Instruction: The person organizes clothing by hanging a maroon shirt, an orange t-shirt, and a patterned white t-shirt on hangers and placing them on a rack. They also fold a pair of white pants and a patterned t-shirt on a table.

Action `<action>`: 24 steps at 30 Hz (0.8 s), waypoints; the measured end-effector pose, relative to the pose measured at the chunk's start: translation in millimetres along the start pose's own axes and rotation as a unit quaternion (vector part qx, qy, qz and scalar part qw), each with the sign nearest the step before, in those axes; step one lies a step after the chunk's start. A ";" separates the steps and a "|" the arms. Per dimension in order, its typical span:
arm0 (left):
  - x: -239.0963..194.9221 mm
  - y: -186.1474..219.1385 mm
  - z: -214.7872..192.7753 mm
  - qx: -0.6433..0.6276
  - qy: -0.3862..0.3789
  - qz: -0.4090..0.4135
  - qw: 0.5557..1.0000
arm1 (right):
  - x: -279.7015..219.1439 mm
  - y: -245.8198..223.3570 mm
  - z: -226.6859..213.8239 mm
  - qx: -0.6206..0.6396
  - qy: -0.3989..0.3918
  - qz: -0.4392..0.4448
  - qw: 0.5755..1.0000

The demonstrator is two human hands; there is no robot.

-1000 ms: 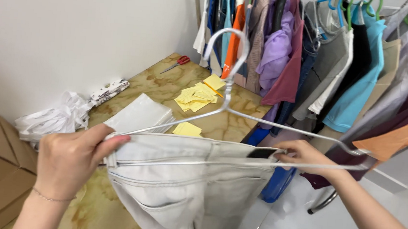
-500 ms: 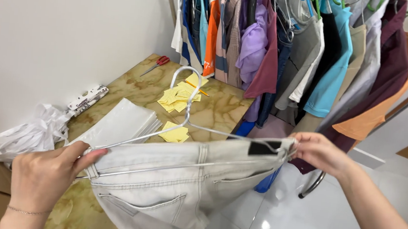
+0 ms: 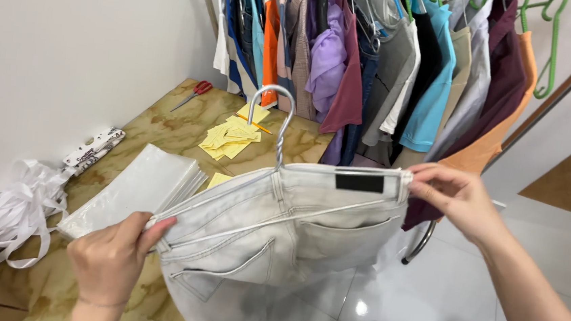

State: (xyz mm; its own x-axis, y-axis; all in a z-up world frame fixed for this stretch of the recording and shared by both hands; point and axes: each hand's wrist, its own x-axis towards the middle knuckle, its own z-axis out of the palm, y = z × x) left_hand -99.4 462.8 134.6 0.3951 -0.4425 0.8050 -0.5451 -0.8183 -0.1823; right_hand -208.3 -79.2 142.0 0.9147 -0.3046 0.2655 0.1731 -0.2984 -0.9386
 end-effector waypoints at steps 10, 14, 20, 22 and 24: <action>101.4 106.6 55.3 -0.210 0.052 0.120 0.969 | -43.5 -40.1 -25.3 -0.232 -0.021 -0.177 0.956; 145.3 157.1 85.9 -0.252 0.045 0.184 0.949 | -92.6 3.1 -90.1 -0.204 0.089 -0.105 0.969; 197.9 275.2 147.9 -0.319 0.073 0.209 0.922 | -187.7 28.5 -186.4 -0.208 0.367 0.086 0.902; 216.8 328.2 163.3 -0.489 -0.195 0.098 0.845 | -224.4 61.3 -233.9 -0.194 0.411 0.107 0.884; 239.9 371.7 181.9 -0.560 -0.264 0.037 0.785 | -268.1 110.3 -290.7 -0.231 0.434 0.126 0.862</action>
State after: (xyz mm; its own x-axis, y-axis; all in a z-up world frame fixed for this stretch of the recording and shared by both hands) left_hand -72.8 -14.3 157.3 0.4221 -0.8054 0.4161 -0.7720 -0.0788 0.6307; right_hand -540.5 -293.5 31.3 0.2498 -0.9145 0.3183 -0.3385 -0.3905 -0.8561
